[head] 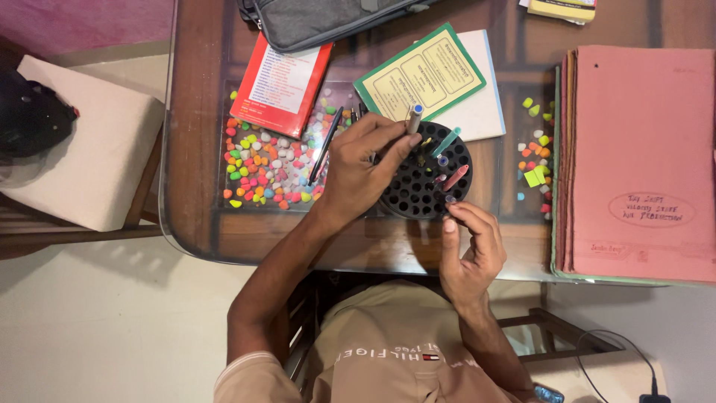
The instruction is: The person flips through a pink folder, closes it, and then picks up a cylindrical container. They place several pens and pencils into the container one by one, arranging them upright.
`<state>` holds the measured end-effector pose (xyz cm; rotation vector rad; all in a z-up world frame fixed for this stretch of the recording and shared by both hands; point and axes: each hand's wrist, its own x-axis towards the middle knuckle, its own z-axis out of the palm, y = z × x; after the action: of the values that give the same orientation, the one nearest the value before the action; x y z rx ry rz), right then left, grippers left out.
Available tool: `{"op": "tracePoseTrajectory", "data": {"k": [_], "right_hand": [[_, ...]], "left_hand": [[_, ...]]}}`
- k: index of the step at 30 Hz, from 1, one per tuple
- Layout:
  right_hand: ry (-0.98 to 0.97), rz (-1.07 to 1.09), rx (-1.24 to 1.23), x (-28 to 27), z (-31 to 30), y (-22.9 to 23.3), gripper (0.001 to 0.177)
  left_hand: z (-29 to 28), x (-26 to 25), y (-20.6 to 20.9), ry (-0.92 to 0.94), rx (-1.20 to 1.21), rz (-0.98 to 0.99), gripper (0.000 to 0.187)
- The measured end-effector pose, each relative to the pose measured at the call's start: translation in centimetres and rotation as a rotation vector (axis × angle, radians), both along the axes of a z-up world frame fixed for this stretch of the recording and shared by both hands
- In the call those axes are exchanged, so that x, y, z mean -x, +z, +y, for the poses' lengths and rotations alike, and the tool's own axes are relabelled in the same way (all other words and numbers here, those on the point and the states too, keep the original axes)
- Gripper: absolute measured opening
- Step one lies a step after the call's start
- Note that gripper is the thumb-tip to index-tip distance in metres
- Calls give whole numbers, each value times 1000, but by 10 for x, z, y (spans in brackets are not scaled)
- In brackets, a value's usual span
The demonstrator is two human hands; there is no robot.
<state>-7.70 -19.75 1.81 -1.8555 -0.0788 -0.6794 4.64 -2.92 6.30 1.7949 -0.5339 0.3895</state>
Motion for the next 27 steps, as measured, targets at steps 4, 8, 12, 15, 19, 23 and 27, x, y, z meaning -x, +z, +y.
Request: {"op": "tracePoseTrajectory", "data": {"k": [4,8,12,15,19,23,27], "right_hand": [[-6,12,13,0,1,-1,18],[-5,29,-13,1,2,-1,19],[-1,35,-26,1,2,-2,18],[-1,41,-33,1,1,-3,18],[8,38,-35,0,1,-4,18],[13,31,-22,0,1,-2,19],[5,40,-27,2,2,-1,19]], "left_hand": [[1,-1,2,10,-84,118,22],[0,-1,3,10,-82,147,31],[3,3,6,25,-45,142,30],[11,1,10,69,-116,189,32],[20,-10,16,-122,-214,-112,41],[12,-19,16,-257,-244,-64,36],[10,-17,11,-197,-78,153,24]]}}
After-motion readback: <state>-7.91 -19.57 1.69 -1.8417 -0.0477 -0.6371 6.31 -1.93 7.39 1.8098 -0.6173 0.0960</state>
